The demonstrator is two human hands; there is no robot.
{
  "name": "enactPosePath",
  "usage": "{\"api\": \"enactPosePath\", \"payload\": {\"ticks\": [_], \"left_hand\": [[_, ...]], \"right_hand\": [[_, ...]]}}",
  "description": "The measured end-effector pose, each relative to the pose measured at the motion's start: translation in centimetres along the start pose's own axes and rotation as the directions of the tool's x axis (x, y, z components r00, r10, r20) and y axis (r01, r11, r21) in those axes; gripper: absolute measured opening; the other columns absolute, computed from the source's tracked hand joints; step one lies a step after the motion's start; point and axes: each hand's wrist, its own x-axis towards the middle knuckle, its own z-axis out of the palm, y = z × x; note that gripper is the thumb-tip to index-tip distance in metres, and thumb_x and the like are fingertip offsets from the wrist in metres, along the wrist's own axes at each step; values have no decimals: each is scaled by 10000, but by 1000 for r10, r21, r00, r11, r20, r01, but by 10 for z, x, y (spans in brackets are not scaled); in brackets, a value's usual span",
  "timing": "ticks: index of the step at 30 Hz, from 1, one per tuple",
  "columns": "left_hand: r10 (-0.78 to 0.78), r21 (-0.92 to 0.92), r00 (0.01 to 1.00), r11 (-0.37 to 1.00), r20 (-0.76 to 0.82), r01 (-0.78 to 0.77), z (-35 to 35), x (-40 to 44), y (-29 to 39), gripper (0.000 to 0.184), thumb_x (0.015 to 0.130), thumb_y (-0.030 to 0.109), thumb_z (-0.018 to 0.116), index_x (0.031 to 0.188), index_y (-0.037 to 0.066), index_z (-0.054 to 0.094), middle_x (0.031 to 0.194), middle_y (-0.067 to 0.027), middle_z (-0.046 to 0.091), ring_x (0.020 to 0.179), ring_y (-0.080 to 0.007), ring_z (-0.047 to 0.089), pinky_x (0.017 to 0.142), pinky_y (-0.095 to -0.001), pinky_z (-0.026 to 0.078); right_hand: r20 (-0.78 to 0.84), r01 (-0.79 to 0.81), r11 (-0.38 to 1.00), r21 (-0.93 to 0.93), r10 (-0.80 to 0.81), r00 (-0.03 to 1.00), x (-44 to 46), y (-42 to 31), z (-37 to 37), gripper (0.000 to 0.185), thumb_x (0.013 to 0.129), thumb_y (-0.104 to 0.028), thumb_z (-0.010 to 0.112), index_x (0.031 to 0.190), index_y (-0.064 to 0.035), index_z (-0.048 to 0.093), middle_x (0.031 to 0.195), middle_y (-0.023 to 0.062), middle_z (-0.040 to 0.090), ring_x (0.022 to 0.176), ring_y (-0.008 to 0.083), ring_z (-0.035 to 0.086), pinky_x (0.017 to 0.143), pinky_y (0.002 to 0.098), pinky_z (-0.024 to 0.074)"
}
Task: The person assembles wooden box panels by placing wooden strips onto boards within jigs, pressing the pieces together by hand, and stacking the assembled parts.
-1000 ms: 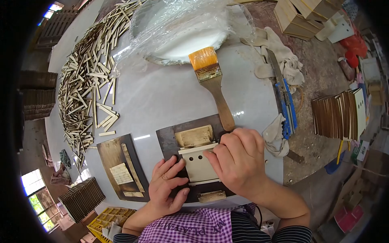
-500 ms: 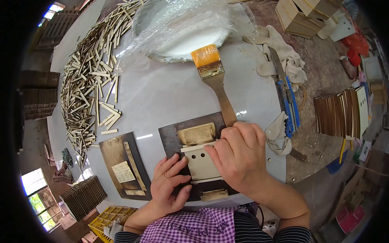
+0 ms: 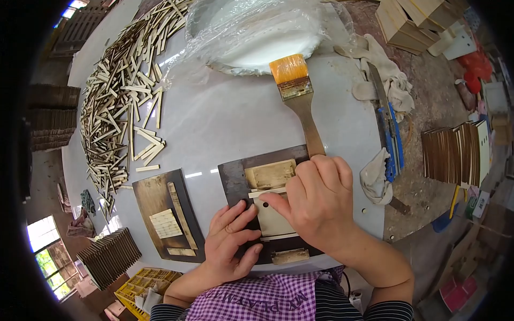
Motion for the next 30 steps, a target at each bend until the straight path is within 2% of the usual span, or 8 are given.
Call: {"api": "enactPosePath", "payload": {"ticks": [10,17,24,27,30], "left_hand": [[35,52,999,998,-8,-34,1,1,4,246,765,109,778,989,43,700,1358,-208,656,1371,-386,536,1134,-527,359],[60,59,997,997,-40,-58,5,-2,0,242,786,90,764,1008,32,685,1359,-213,654,1370,-394,537,1123,-536,368],[66,72,997,995,-48,-62,7,-2,-2,239,798,95,770,1020,53,695,1382,-174,644,1364,-368,540,1112,-527,380],[83,84,995,993,-62,-78,7,-1,-1,228,797,58,751,1008,14,677,1347,-220,659,1352,-414,546,1091,-532,405],[86,100,995,992,-60,-79,8,-1,1,221,798,53,746,1004,11,676,1344,-223,660,1352,-416,546,1088,-531,409]], "right_hand": [[-40,-33,997,76,36,999,0,-1,-2,418,645,-314,889,762,-70,570,913,82,546,937,314,536,888,475,393],[1,-42,984,174,42,999,-7,3,-21,376,633,-258,897,805,-71,620,954,76,568,964,326,544,899,480,404],[-1,-58,988,144,59,998,-62,-5,-54,327,652,-204,885,848,-80,654,962,64,590,980,314,545,905,490,415],[17,-69,991,117,67,998,-83,-9,-56,314,663,-190,877,863,-75,664,963,63,598,993,306,552,924,493,420],[18,-78,995,66,77,997,-92,-11,-54,307,675,-184,868,882,-61,677,972,65,609,1015,294,565,961,494,426]]}}
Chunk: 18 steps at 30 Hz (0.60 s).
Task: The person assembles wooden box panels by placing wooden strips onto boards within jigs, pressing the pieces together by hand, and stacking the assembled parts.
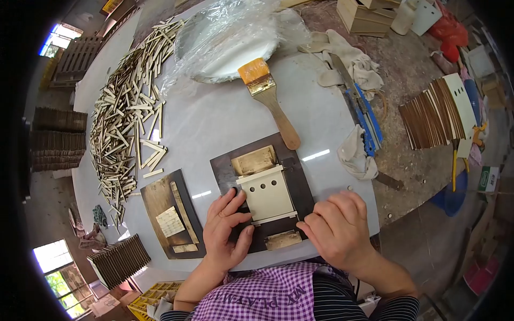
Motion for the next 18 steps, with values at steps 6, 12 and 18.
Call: {"api": "enactPosePath", "payload": {"ticks": [6,12,18], "left_hand": [[-6,9,1000,1000,-2,6,0,1,1,216,796,50,746,997,9,676,1335,-224,665,1352,-419,546,1090,-531,408],[-6,-2,1000,1000,6,6,-2,1,2,216,798,56,749,995,9,676,1326,-227,670,1354,-419,545,1098,-536,396],[-14,-21,1000,1000,14,14,-3,1,1,216,802,77,751,995,14,678,1317,-230,675,1351,-416,551,1101,-540,387]], "right_hand": [[23,-2,1000,4,2,1000,10,-5,5,269,677,-156,863,834,-77,659,935,68,597,998,308,560,947,508,421],[60,22,1000,-5,-21,998,15,-5,6,258,686,-157,859,818,-75,654,921,72,599,971,310,570,943,512,425],[39,48,999,13,-48,998,10,0,9,267,672,-146,873,807,-78,653,897,69,598,941,309,571,910,507,444]]}}
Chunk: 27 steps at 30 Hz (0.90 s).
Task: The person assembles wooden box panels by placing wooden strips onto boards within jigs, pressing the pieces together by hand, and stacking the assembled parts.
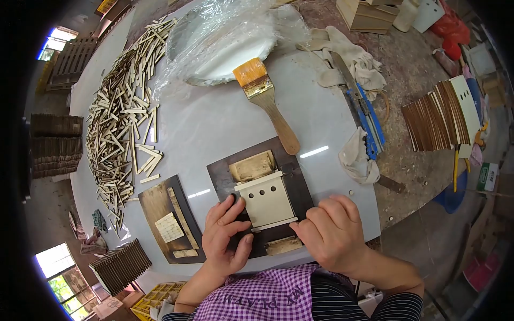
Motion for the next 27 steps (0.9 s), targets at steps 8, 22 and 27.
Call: {"api": "enactPosePath", "payload": {"ticks": [8,22,27], "left_hand": [[-3,1,1000,1000,7,3,-3,2,0,228,793,101,754,994,20,682,1309,-226,680,1339,-410,563,1103,-536,381],[-6,-16,1000,1000,16,6,-1,0,-1,256,769,108,773,1000,29,694,1332,-216,669,1339,-398,559,1096,-529,386],[-12,-29,1000,1000,23,13,-1,1,-2,262,757,117,782,991,30,704,1337,-210,668,1344,-392,555,1103,-525,380]], "right_hand": [[-19,-44,998,46,45,999,-3,-2,3,287,665,-138,882,796,-82,632,890,63,592,932,306,565,884,497,450],[-42,81,995,52,-79,996,51,2,4,289,726,-239,827,778,-76,594,841,66,574,841,275,577,762,408,459],[27,160,986,52,-162,986,79,9,29,347,731,-236,847,716,-96,531,732,54,497,667,243,525,597,375,403]]}}
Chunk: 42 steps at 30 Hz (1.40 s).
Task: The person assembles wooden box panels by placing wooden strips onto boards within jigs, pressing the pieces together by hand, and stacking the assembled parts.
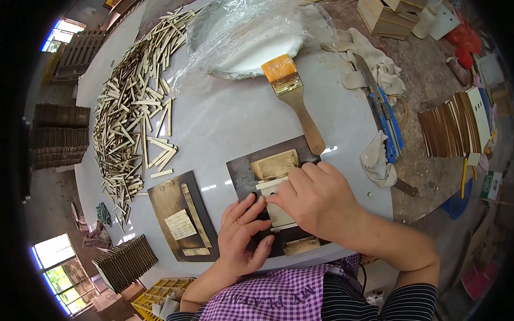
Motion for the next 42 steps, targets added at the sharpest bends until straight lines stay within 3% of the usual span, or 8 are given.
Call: {"api": "enactPosePath", "payload": {"ticks": [2,17,24,27,31,35,38,42], "left_hand": [[-9,-1,1000,1000,6,9,-1,0,0,264,754,121,783,991,32,707,1338,-209,668,1345,-389,555,1106,-523,377],[-25,24,999,999,27,24,-1,2,3,252,745,122,772,980,48,715,1299,-200,692,1324,-368,578,1108,-519,379],[28,35,989,999,-148,-23,10,4,-2,178,789,23,733,960,27,684,1202,-167,728,1256,-375,614,1026,-487,460],[53,83,987,996,-152,-41,12,2,-3,207,791,42,751,985,37,679,1246,-150,706,1261,-363,606,1037,-490,449],[49,139,984,990,-172,-25,12,-1,0,241,793,59,766,1014,44,671,1292,-140,684,1276,-363,591,1044,-494,442],[60,174,985,984,-163,-31,12,-3,2,265,794,70,773,1036,47,666,1322,-144,668,1294,-372,576,1048,-500,440],[66,186,987,982,-148,-38,12,-3,4,269,798,78,776,1042,48,667,1332,-149,663,1304,-376,567,1054,-502,437],[47,169,990,985,-132,-24,11,-5,7,262,806,88,778,1042,45,672,1334,-159,661,1308,-382,564,1062,-499,436]], "right_hand": [[-40,24,1000,-20,-25,999,6,2,6,364,743,-234,843,683,-105,509,682,43,466,605,229,497,545,365,368],[-65,-57,998,8,57,996,10,1,11,313,761,-203,830,682,-97,546,681,48,501,607,230,533,548,368,391],[-106,-38,999,-21,36,994,3,-2,12,270,786,-202,808,719,-89,572,712,59,529,648,245,560,579,378,423],[-93,-24,999,-49,19,996,-2,-6,5,258,794,-200,800,733,-82,580,718,64,532,660,246,565,588,382,429],[-57,-84,996,-6,84,995,-24,-16,-8,251,795,-186,800,750,-77,579,748,79,542,707,260,567,628,393,438],[-78,-178,984,-7,177,981,-42,-27,-21,224,796,-165,802,804,-59,605,865,96,632,849,289,615,749,411,472],[-185,-191,981,44,195,963,-52,-32,-15,214,789,-143,809,864,-45,634,1054,109,700,1027,316,633,888,436,470],[-168,-213,969,125,232,958,-59,-35,-9,217,782,-134,817,898,-41,658,1137,125,718,1104,328,641,954,455,461]]}}
